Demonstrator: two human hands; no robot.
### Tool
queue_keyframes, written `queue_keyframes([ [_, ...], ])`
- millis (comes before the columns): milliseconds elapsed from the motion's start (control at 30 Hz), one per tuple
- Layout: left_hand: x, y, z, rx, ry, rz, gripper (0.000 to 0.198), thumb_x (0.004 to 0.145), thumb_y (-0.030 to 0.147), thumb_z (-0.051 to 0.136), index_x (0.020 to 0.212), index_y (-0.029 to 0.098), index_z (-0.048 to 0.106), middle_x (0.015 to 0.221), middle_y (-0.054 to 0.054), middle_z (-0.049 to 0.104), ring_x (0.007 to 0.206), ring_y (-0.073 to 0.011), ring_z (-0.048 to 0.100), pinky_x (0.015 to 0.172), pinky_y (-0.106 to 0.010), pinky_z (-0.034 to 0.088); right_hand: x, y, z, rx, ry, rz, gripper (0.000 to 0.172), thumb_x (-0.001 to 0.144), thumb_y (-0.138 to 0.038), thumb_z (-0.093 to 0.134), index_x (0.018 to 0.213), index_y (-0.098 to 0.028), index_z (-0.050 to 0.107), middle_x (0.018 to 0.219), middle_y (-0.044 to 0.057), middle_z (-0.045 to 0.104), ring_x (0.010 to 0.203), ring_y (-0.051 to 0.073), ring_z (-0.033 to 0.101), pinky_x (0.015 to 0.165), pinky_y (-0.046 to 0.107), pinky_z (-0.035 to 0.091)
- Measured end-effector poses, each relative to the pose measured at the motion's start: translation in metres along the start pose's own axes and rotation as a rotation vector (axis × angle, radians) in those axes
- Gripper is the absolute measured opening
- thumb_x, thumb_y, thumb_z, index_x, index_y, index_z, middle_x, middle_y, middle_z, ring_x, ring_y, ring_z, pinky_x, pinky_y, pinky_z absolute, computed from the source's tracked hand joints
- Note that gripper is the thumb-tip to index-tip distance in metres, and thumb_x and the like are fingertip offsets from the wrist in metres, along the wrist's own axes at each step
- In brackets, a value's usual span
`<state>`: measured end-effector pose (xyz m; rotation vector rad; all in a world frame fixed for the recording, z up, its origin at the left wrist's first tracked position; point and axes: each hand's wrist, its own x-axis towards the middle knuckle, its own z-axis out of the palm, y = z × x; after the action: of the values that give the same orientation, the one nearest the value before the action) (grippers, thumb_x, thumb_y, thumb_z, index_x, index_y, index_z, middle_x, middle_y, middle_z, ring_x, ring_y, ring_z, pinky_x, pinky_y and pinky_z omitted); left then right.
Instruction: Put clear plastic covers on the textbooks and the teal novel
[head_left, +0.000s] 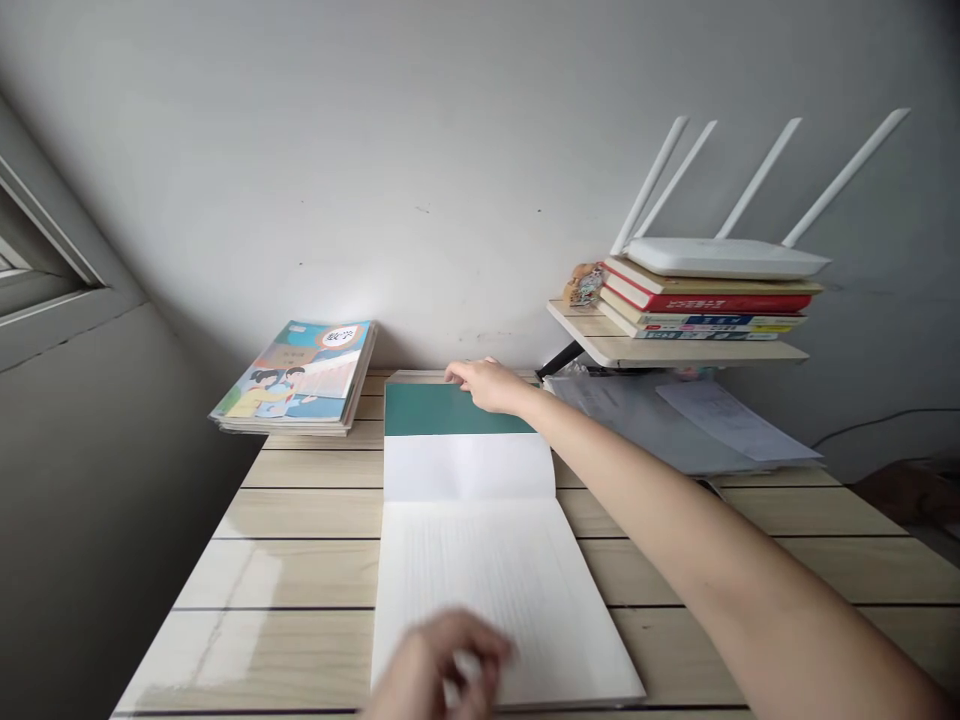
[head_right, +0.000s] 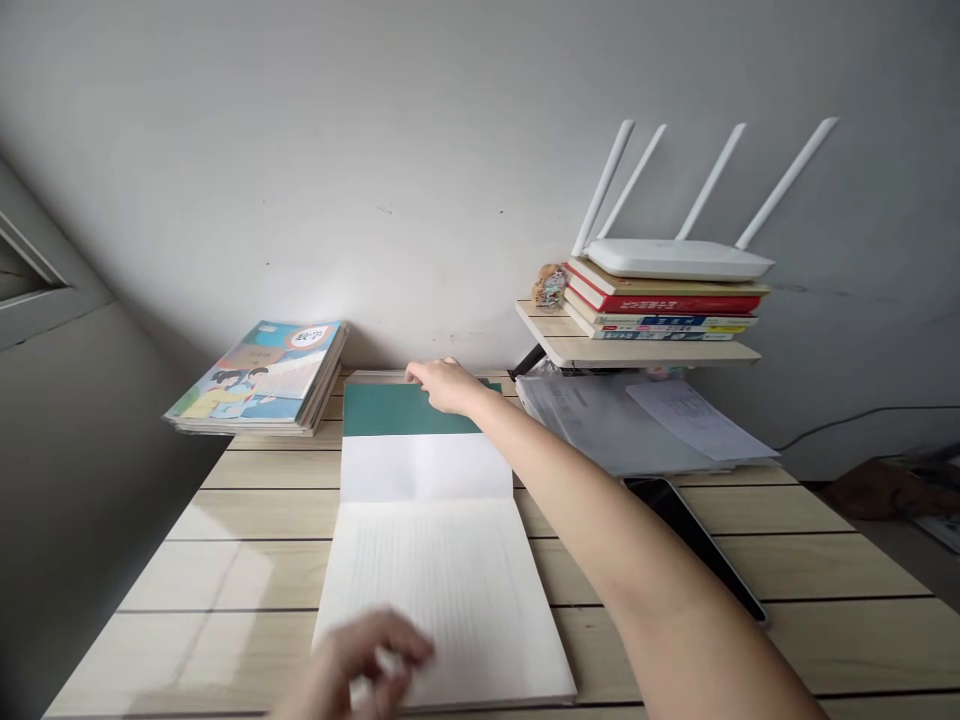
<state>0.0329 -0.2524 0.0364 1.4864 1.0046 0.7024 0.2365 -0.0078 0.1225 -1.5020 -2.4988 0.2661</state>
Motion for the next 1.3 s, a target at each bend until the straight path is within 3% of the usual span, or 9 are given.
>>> queue_keyframes([
  [133,0.073,0.011,-0.052,0.243,0.705,0.222,0.034,0.081,0.033,0.056,0.113,0.022,0.057,0.114,-0.012,0.058,0.106,-0.0258,0.056,0.093,-0.044,0.043,-0.002,-0.001,0.005,-0.005,0.070,-0.063,0.056,0.069,0.011,0.041,0.112,-0.023,0.055,0.104,0.003,0.069,0.094,0.015,0.063,0.094,0.034,0.031],
  [200,0.103,0.007,-0.072,0.211,0.878,0.172,0.041,0.081,0.032,0.055,0.120,0.019,0.050,0.119,-0.015,0.054,0.109,-0.0271,0.054,0.089,-0.044,0.045,-0.007,-0.001,0.007,-0.017,0.165,-0.097,0.053,0.075,0.006,0.043,0.117,-0.023,0.054,0.102,0.004,0.069,0.094,0.017,0.062,0.093,0.036,0.031],
  [333,0.133,-0.007,-0.083,0.028,0.805,0.055,0.036,0.088,0.030,0.046,0.121,0.016,0.046,0.108,-0.014,0.061,0.092,-0.0213,0.061,0.078,-0.036,0.048,-0.031,-0.011,0.012,-0.125,0.488,-0.144,0.046,0.083,-0.007,0.048,0.126,-0.023,0.051,0.115,0.009,0.064,0.108,0.024,0.055,0.093,0.042,0.031],
  [433,0.136,-0.013,-0.078,-0.023,0.784,0.096,0.024,0.088,0.028,0.043,0.108,0.017,0.052,0.092,-0.008,0.065,0.082,-0.0182,0.060,0.074,-0.031,0.046,-0.055,-0.024,0.019,-0.257,0.736,-0.116,0.040,0.086,-0.014,0.051,0.124,-0.023,0.054,0.128,0.011,0.056,0.122,0.028,0.044,0.098,0.044,0.029],
  [500,0.135,-0.014,-0.074,-0.064,0.801,0.124,0.023,0.088,0.028,0.043,0.106,0.018,0.053,0.090,-0.006,0.065,0.077,-0.0161,0.059,0.070,-0.028,0.045,-0.069,-0.031,0.027,-0.303,0.793,-0.096,0.033,0.088,-0.018,0.051,0.119,-0.024,0.057,0.129,0.010,0.055,0.123,0.027,0.042,0.099,0.043,0.028],
  [800,0.121,-0.010,-0.076,-0.384,0.624,0.170,0.023,0.079,0.038,0.058,0.089,0.018,0.061,0.079,-0.001,0.061,0.066,-0.0121,0.052,0.060,-0.021,0.039,-0.080,-0.042,0.035,-0.305,0.681,0.058,0.041,0.095,-0.041,0.039,0.126,-0.017,0.051,0.109,0.012,0.062,0.102,0.026,0.050,0.095,0.041,0.028],
  [967,0.116,-0.005,-0.085,-0.471,0.570,0.172,0.029,0.081,0.043,0.052,0.073,0.017,0.063,0.062,0.000,0.056,0.057,-0.0125,0.047,0.052,-0.023,0.036,-0.098,-0.063,0.022,-0.300,0.668,0.049,0.039,0.096,-0.039,0.038,0.073,-0.018,0.060,0.071,0.006,0.060,0.071,0.019,0.051,0.070,0.032,0.030],
  [1133,0.114,0.002,-0.094,-0.458,0.433,0.025,0.045,0.071,0.038,0.067,0.110,0.016,0.064,0.105,-0.010,0.069,0.065,-0.0142,0.060,0.059,-0.026,0.044,-0.129,-0.075,0.047,-0.267,0.542,0.033,0.043,0.096,-0.037,0.039,0.059,-0.019,0.050,0.055,0.001,0.055,0.056,0.014,0.049,0.064,0.030,0.026],
  [1300,0.117,-0.003,-0.091,-0.426,0.407,0.094,0.089,0.069,0.018,0.065,0.147,0.028,0.023,0.130,-0.014,0.057,0.070,-0.0130,0.067,0.063,-0.024,0.046,-0.142,-0.071,0.092,-0.220,0.436,0.063,0.040,0.097,-0.029,0.038,0.061,-0.018,0.052,0.058,0.001,0.058,0.056,0.014,0.052,0.062,0.029,0.026],
])
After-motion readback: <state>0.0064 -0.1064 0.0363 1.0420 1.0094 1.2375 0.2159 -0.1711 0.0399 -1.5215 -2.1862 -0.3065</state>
